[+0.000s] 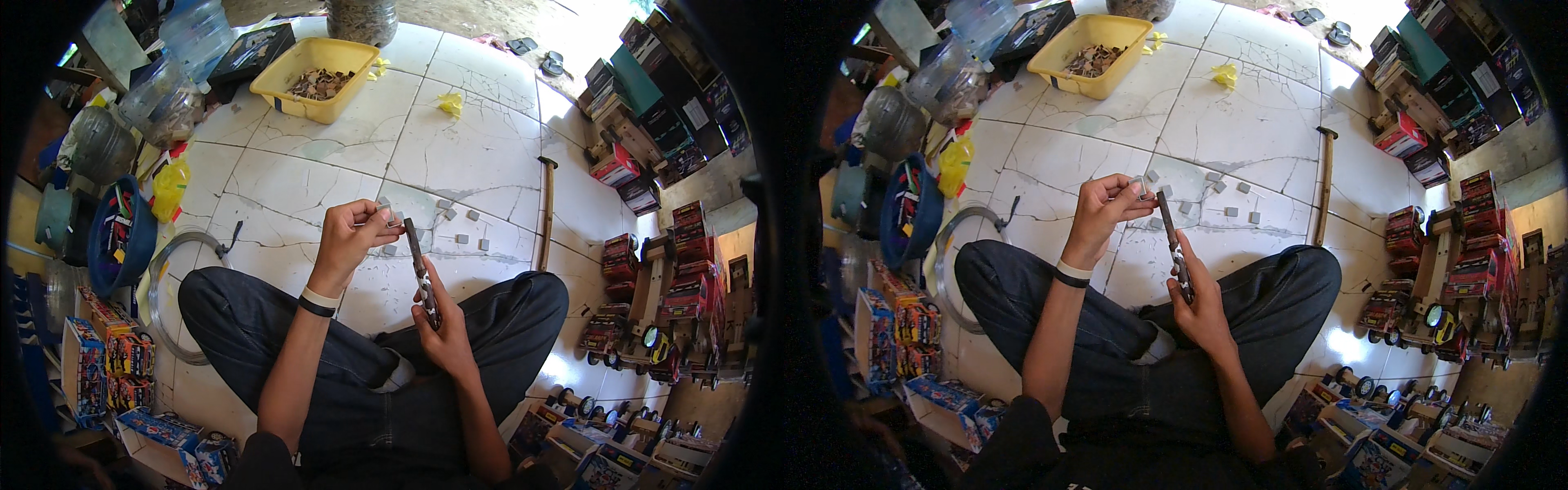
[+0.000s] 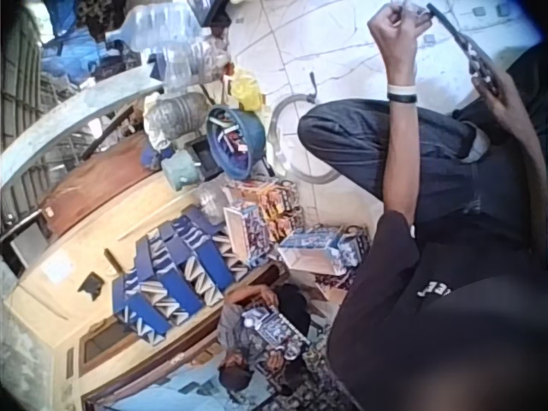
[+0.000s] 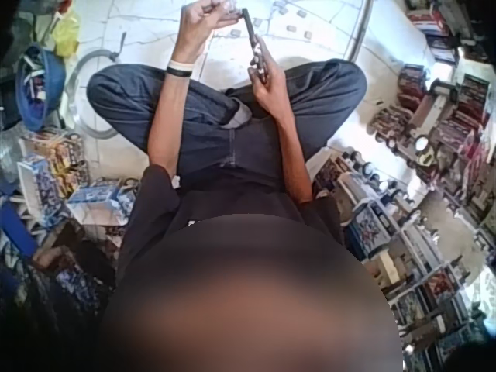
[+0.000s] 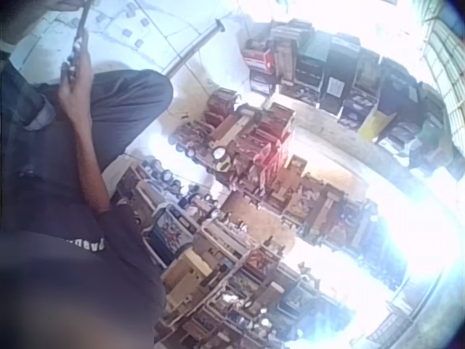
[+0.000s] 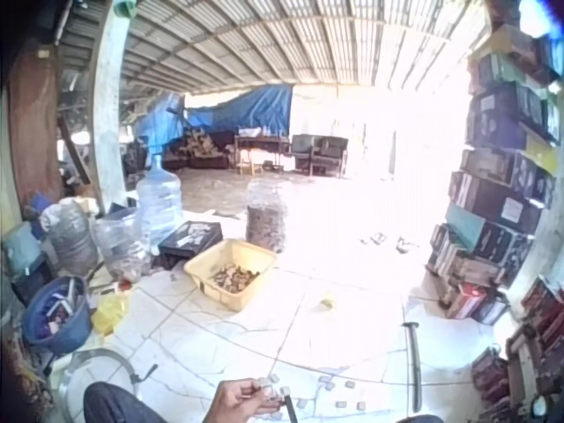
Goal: The person sits on the floor and uses pliers to trim small gray blocks one by one. They pick up each block, clip off a small piece, and place the trimmed block on the floor. Another person in the background sorts similar blocks into a yellow bin.
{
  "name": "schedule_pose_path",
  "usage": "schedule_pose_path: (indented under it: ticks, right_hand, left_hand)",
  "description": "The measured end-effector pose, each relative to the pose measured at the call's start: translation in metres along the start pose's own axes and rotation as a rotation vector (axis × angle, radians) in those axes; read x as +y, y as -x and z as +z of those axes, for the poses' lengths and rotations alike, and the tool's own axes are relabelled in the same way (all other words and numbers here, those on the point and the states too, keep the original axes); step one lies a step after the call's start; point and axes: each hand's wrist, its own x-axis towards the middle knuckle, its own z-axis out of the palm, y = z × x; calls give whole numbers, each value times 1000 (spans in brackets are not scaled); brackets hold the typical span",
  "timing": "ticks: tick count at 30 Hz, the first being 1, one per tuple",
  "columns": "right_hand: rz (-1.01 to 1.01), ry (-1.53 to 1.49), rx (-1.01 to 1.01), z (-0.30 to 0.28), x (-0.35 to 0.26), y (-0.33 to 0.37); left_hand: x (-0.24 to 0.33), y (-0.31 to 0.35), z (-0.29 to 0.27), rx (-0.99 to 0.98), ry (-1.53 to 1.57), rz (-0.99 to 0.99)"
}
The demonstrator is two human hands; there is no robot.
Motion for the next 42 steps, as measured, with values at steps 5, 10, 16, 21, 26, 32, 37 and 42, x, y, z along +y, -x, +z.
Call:
schedule_pose_path:
  ticks: [5, 10, 16, 21, 26, 32, 37, 42]
  right_hand:
    - [30, 6, 5, -1, 0, 1]
    - [222, -368, -118, -8, -5, 1]
    - [405, -1046, -321, -16, -7, 6]
    - [428, -1129, -382, -18, -7, 7]
    - [328, -690, -297, -12, -12, 7]
    - [-21, 135, 4, 10, -12, 1]
    - [67, -36, -89, -2, -10, 2]
    - [165, -182, -200, -9, -8, 3]
  left_hand:
    - [1, 3, 1, 10, 21, -63]
    - [-2, 3, -2, -147, 438, -236]
    - [-33, -2, 5, -378, 703, -200]
    - [-37, -1, -1, -361, 660, -174]
    - [-28, 2, -7, -344, 487, -154]
    - [-28, 3, -8, -326, 457, -156]
    - [-15, 4, -1, -298, 314, -136]
    - [-5, 1, -8, -342, 407, -162]
